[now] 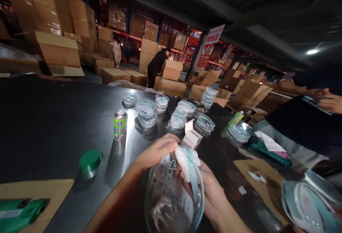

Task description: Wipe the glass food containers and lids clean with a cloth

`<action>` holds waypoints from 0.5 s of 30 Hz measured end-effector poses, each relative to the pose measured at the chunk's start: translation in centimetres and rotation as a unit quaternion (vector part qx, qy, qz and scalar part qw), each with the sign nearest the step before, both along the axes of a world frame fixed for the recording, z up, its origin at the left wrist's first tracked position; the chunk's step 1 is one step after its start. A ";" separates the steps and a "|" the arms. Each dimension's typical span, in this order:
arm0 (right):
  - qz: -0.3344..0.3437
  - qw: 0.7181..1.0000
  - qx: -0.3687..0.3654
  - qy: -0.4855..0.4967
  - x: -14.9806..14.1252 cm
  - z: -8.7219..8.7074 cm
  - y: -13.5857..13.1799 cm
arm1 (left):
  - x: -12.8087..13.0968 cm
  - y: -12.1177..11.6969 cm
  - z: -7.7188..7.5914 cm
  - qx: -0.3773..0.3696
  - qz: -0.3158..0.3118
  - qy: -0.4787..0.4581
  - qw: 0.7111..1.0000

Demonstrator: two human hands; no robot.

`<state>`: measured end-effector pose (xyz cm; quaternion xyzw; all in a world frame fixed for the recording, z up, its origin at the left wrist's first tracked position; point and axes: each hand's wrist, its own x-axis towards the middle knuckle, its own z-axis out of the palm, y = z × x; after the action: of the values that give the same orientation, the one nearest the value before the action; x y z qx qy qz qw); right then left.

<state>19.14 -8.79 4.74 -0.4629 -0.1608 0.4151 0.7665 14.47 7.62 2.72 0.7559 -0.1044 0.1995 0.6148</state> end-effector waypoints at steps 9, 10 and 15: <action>0.043 0.999 0.003 -0.012 0.2 1.0 -0.2 | 0.1 0.1 -0.2 -0.001 -0.008 -0.019 1.000; 0.047 0.999 -0.007 -0.020 0.1 1.2 -0.2 | 0.2 0.1 -0.2 -0.005 0.004 -0.021 1.000; 0.015 0.999 -0.037 -0.022 0.4 0.9 -0.9 | -0.1 -0.3 0.3 0.010 0.013 -0.030 0.999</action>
<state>19.50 -9.65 5.61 -0.4979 -0.1692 0.4217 0.7387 14.33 7.34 3.00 0.7570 -0.1148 0.2285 0.6013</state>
